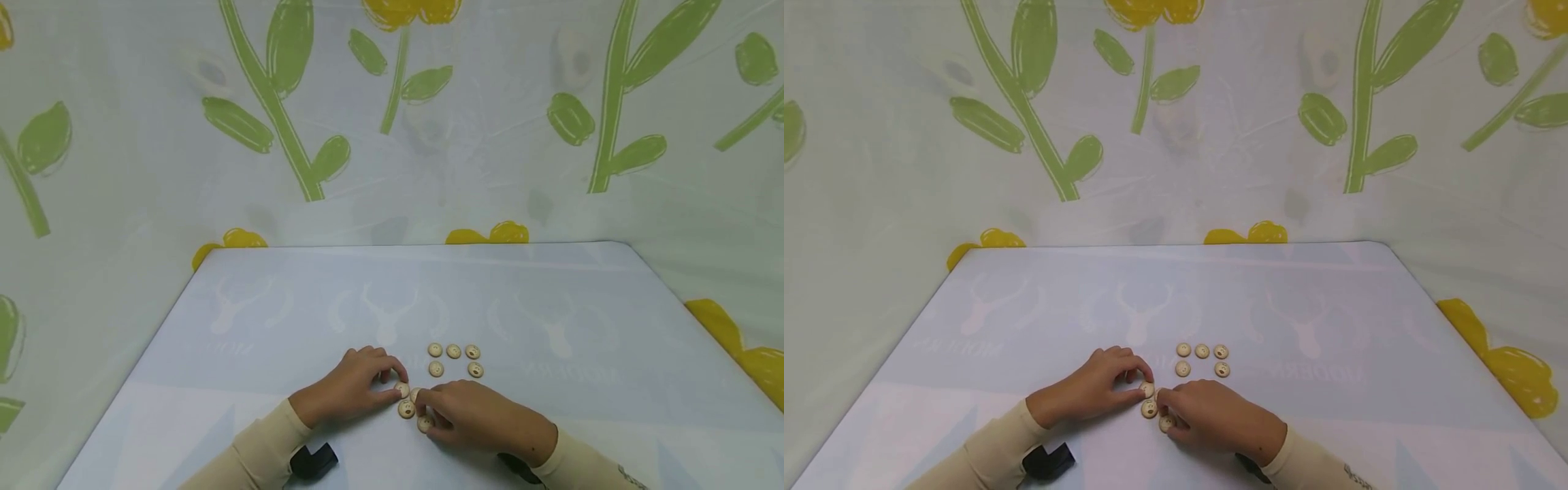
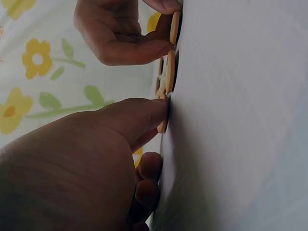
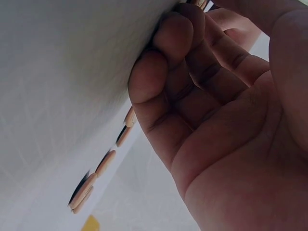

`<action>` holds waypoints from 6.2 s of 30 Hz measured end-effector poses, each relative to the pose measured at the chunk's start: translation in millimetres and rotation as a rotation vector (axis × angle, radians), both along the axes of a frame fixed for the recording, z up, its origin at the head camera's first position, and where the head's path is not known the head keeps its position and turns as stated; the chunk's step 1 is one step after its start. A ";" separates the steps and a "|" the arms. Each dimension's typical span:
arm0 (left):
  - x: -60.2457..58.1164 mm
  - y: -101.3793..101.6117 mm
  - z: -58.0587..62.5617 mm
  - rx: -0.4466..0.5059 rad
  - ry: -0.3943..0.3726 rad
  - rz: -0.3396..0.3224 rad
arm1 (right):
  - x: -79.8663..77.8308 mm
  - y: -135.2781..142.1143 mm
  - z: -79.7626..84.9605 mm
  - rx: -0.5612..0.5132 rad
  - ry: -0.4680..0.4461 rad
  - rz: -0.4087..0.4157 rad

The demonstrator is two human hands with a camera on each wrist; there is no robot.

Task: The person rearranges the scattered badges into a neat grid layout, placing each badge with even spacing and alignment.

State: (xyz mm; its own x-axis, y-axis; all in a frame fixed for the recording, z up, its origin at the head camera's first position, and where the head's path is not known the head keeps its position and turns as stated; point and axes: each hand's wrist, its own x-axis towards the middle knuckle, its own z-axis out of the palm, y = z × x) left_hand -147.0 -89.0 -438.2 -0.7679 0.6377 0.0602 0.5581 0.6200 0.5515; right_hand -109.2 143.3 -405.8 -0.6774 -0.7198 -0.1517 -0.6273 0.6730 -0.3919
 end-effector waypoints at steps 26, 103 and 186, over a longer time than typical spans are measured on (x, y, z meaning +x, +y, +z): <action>0.1 0.1 2.7 -0.010 0.022 0.003 | -0.4 3.5 0.5 -0.026 0.054 0.007; -0.9 0.6 4.4 -0.008 0.022 0.004 | -18.1 28.2 10.0 -0.034 0.206 -0.112; 0.6 1.9 3.0 -0.002 -0.001 0.023 | -36.5 45.1 0.7 0.019 0.148 -0.214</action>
